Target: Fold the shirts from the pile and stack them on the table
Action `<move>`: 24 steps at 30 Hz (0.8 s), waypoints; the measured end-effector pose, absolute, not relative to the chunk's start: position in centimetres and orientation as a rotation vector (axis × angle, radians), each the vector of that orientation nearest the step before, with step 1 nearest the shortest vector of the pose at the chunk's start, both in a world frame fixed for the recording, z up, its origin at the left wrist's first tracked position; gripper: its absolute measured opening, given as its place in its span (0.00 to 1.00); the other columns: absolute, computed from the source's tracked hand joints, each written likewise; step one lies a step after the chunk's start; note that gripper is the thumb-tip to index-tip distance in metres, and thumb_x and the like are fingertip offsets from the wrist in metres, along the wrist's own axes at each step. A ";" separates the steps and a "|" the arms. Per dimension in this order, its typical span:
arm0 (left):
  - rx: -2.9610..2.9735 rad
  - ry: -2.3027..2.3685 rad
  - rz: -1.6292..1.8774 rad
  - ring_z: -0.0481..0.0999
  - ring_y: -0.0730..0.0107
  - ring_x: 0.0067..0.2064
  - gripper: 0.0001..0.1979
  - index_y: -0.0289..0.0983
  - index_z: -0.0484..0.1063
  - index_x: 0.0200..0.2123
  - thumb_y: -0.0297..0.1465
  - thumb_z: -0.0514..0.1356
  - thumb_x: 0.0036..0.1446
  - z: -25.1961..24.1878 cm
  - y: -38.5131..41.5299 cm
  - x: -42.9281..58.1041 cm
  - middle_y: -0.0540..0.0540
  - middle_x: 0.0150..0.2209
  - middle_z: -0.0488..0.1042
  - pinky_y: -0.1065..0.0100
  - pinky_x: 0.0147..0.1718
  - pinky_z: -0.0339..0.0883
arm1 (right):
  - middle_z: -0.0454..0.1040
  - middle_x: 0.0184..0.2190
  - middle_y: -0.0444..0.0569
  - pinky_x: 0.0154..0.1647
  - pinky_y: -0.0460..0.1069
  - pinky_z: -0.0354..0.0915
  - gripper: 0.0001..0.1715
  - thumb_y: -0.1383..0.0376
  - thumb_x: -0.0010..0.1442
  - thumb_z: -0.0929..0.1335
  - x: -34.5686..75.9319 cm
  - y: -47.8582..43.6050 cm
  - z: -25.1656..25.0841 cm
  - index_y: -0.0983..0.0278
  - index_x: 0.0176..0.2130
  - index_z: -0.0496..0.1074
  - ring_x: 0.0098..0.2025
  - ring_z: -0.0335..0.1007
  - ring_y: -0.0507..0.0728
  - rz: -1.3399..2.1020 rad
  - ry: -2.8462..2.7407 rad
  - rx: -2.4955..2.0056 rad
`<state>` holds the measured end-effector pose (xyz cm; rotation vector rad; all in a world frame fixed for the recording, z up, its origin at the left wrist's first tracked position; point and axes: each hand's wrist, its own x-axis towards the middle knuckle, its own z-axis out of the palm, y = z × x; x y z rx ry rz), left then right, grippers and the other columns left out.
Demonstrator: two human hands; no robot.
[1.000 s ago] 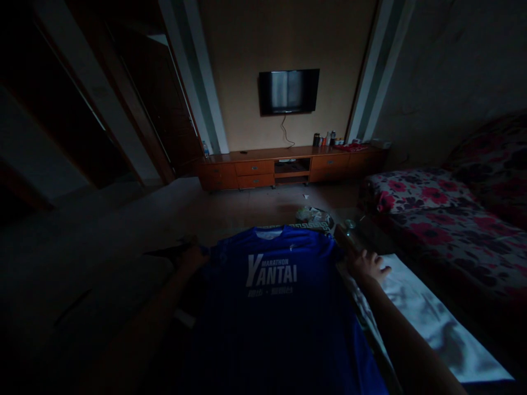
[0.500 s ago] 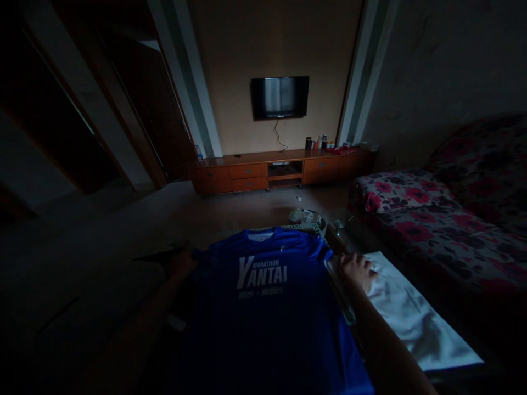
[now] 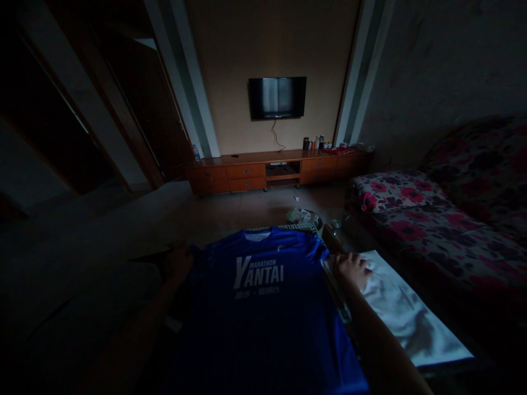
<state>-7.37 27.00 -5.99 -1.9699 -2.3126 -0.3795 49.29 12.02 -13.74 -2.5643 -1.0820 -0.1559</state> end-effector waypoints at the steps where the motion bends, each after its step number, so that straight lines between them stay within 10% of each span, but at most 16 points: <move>1: -1.955 -2.336 -0.421 0.79 0.51 0.47 0.16 0.33 0.78 0.42 0.32 0.51 0.64 -5.6 27.3 -7.5 0.32 0.46 0.79 0.59 0.46 0.69 | 0.70 0.53 0.72 0.53 0.74 0.61 0.36 0.48 0.69 0.54 49.2 12.0 -13.6 0.71 0.53 0.73 0.58 0.63 0.80 -0.168 -1.087 -2.571; 8: -2.035 -2.179 -0.617 0.78 0.51 0.53 0.23 0.34 0.65 0.63 0.33 0.43 0.71 -2.1 25.9 -4.4 0.31 0.53 0.77 0.56 0.49 0.69 | 0.70 0.55 0.72 0.54 0.74 0.60 0.35 0.50 0.70 0.55 48.9 12.1 -13.2 0.73 0.55 0.72 0.59 0.62 0.79 -0.130 -1.054 -2.600; 19: -2.753 -1.808 -0.248 0.78 0.59 0.54 0.23 0.39 0.72 0.57 0.37 0.41 0.73 -4.4 22.2 1.1 0.39 0.54 0.78 0.60 0.55 0.68 | 0.68 0.56 0.70 0.55 0.72 0.60 0.35 0.49 0.70 0.54 48.7 11.9 -13.2 0.71 0.55 0.71 0.60 0.61 0.78 -0.150 -1.077 -2.617; 24: -2.763 -1.555 -0.166 0.56 0.49 0.72 0.30 0.38 0.62 0.68 0.45 0.48 0.70 -10.9 20.3 -0.6 0.38 0.72 0.58 0.49 0.68 0.53 | 0.69 0.55 0.73 0.53 0.75 0.59 0.36 0.49 0.69 0.53 49.1 12.0 -13.6 0.71 0.54 0.73 0.59 0.61 0.81 -0.137 -1.081 -2.574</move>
